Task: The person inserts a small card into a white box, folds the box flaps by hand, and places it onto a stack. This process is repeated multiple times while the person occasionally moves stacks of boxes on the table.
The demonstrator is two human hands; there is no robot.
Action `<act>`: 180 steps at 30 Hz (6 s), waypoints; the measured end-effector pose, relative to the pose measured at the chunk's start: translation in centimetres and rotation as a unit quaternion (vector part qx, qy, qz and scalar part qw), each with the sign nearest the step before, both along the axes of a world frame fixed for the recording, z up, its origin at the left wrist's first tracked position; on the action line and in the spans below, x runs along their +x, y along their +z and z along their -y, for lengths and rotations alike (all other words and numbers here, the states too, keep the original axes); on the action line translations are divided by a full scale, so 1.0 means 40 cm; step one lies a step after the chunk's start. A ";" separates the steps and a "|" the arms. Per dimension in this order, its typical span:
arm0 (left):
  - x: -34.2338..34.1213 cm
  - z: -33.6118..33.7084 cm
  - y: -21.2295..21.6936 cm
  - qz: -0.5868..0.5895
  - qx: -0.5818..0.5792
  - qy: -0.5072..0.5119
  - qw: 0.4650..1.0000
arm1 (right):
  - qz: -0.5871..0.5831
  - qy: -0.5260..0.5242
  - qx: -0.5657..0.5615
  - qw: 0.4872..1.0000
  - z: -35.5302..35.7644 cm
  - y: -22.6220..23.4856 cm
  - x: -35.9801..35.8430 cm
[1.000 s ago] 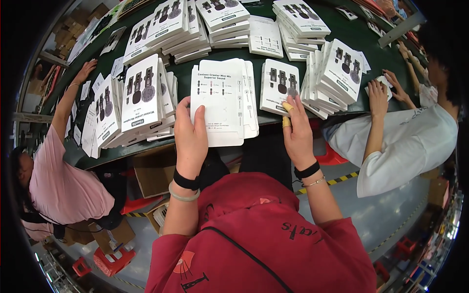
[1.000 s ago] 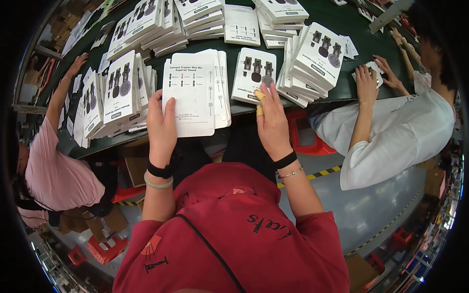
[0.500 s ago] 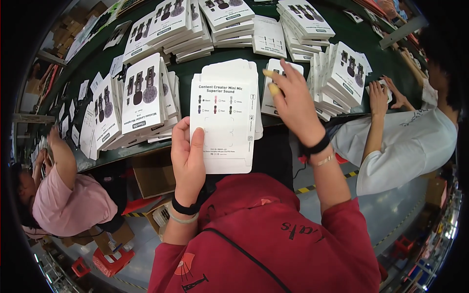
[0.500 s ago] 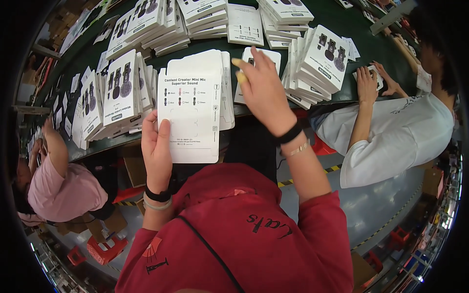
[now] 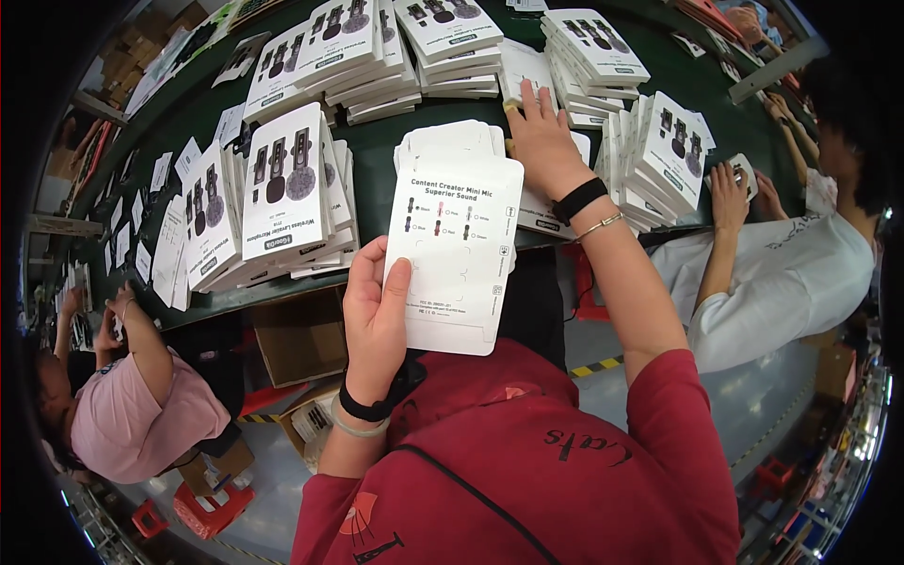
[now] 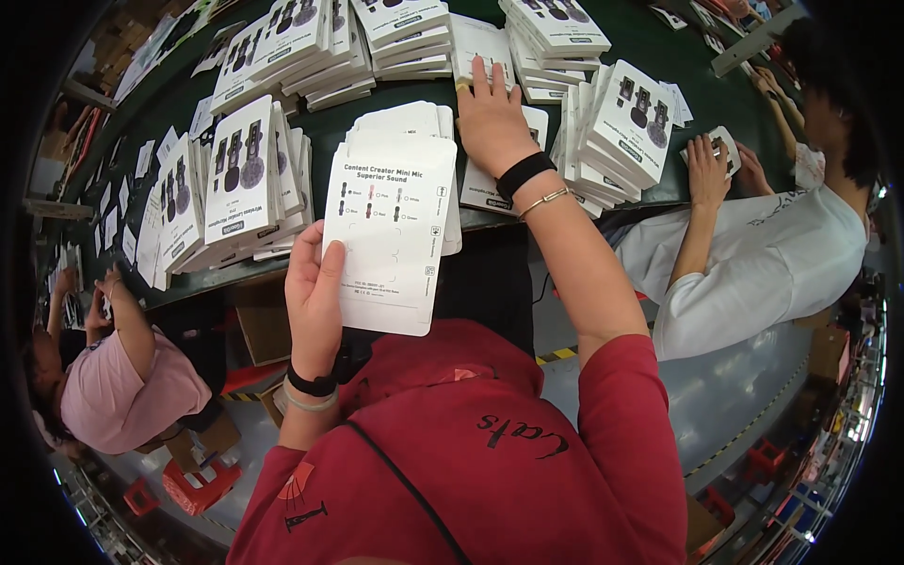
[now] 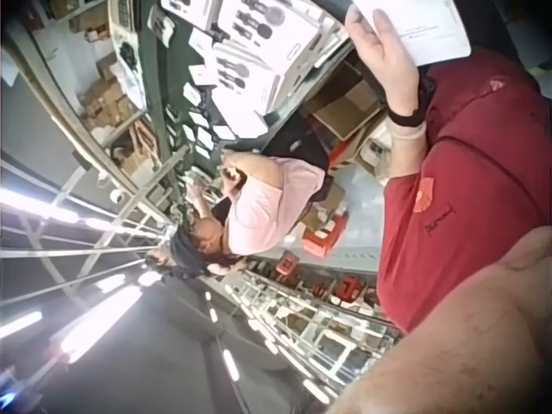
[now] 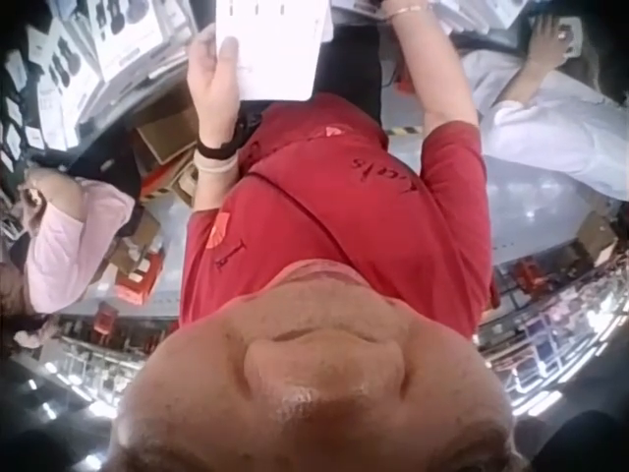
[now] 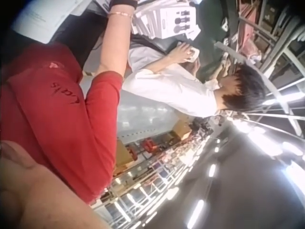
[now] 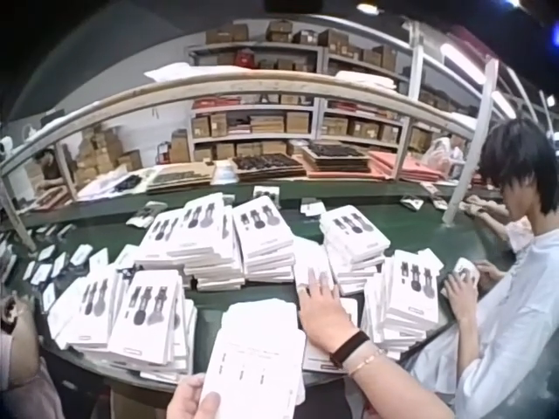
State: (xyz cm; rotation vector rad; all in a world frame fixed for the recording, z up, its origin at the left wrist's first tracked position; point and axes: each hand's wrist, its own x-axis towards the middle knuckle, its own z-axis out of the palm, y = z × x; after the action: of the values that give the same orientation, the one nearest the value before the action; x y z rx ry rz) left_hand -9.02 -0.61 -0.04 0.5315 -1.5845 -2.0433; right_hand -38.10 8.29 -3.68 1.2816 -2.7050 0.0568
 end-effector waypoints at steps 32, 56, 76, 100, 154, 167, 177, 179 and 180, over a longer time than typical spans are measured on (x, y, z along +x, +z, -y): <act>0.032 -0.043 -0.015 0.008 0.029 -0.008 1.000 | 0.396 -0.060 -0.479 0.782 -0.278 0.084 0.425; 0.161 -0.013 -0.060 0.061 0.284 -0.404 0.867 | 0.308 0.258 -0.225 0.888 -0.235 0.290 0.419; 0.206 -0.070 -0.022 0.137 0.029 -0.201 0.970 | 0.535 0.163 -0.264 0.786 -0.297 0.226 0.458; 0.167 -0.111 0.021 -0.014 -0.057 -0.065 0.996 | 0.567 0.186 -0.283 0.751 -0.264 0.221 0.456; -0.153 0.004 -0.011 0.313 -0.546 0.040 0.776 | 0.032 0.035 -0.286 0.957 -0.262 0.022 0.233; -0.118 0.024 -0.014 0.053 -0.382 0.097 0.918 | 0.067 0.120 -0.363 0.922 -0.261 0.160 0.296; 0.042 0.012 -0.003 0.014 -0.042 -0.202 0.978 | 0.210 0.071 -0.332 0.917 -0.230 0.256 0.355; 0.064 0.001 0.008 0.009 0.068 -0.247 0.966 | 0.261 0.125 -0.304 0.908 -0.247 0.258 0.351; 0.073 -0.007 0.015 0.005 0.177 -0.291 0.940 | 0.286 0.151 -0.290 0.901 -0.251 0.258 0.352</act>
State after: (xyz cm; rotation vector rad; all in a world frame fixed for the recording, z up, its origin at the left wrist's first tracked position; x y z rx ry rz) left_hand -6.08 -0.34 0.56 0.1973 -1.5025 -2.8016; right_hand -24.02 18.32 6.65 1.6251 -2.5105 1.3538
